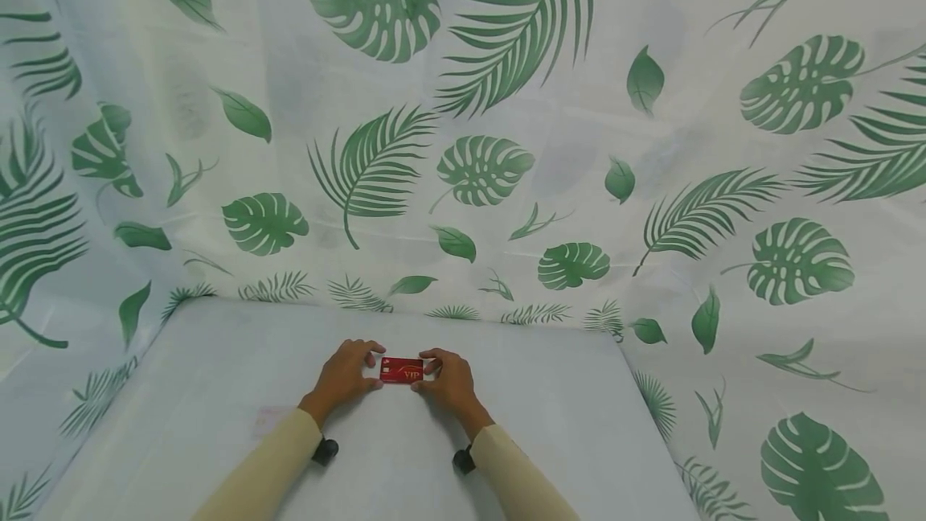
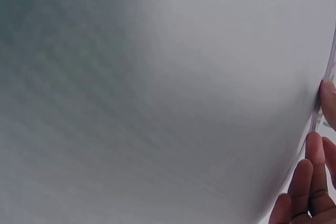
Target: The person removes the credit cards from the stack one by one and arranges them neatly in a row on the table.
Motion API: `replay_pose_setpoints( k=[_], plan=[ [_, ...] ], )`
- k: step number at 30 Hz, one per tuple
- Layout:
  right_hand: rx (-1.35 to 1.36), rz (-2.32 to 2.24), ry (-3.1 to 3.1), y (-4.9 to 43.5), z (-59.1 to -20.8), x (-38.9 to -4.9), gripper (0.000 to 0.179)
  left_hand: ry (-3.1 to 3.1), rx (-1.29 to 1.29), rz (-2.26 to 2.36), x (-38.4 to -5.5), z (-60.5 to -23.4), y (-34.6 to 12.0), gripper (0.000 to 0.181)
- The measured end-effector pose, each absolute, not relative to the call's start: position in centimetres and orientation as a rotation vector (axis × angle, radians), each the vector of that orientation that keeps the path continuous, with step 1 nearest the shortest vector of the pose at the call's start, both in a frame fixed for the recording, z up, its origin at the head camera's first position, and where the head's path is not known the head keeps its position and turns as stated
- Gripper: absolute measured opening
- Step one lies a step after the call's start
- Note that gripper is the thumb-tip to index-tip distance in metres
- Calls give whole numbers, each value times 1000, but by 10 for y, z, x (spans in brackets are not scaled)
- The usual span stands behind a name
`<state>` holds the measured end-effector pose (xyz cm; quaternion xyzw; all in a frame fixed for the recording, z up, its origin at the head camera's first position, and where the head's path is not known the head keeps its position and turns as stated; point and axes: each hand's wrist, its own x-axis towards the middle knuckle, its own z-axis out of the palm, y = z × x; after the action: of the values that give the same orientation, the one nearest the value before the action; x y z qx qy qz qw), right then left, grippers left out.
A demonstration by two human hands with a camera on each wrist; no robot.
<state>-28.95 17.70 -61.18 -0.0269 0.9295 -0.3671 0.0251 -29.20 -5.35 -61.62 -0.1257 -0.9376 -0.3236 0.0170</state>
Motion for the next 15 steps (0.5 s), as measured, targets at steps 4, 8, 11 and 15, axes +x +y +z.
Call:
replay_pose_setpoints(
  k=[4, 8, 11, 15],
  plan=[
    [-86, -1097, 2858, 178, -612, -292, 53, -2917, -407, -986, -293, -616, -50, 55],
    [-85, -1049, 2851, 177, -611, -293, 52, -2898, -442, -981, -292, -614, -47, 52],
    [-90, -1056, 2843, 177, -609, -293, 51, -2898, -452, -970, -292, -613, -46, 50],
    [-88, -1082, 2827, 176, -608, -293, 49, -2913, -446, -956, -293, -614, -45, 49]
  ],
)
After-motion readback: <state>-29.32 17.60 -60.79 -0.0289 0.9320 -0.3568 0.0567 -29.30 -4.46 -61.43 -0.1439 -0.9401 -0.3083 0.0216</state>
